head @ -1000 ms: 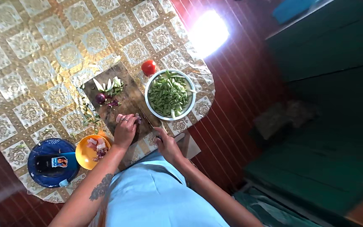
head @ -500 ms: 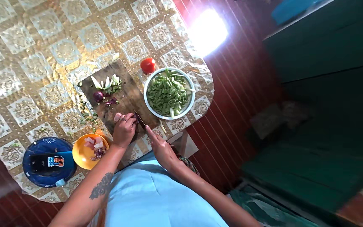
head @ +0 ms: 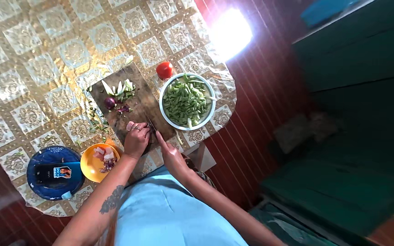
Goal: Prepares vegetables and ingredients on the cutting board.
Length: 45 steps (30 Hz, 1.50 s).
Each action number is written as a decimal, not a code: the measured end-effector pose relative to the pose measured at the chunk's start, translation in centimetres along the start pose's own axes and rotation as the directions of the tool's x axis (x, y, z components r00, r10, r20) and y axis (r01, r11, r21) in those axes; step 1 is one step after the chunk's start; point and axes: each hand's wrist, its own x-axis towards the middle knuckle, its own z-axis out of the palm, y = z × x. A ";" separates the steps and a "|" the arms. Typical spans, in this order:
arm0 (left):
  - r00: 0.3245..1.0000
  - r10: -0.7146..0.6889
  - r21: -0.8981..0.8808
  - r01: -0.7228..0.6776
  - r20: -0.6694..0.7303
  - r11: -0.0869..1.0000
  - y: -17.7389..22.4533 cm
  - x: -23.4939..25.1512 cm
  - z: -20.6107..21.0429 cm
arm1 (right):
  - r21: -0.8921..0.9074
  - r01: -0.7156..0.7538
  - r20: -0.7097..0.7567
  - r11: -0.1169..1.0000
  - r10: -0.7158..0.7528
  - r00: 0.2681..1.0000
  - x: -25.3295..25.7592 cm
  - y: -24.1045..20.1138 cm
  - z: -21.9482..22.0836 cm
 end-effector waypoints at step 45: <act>0.985 -0.169 -0.023 0.169 0.022 0.985 0.8 -0.4 -0.6 | -0.168 -0.084 0.218 0.982 0.120 0.969 2.6 -3.4 -1.9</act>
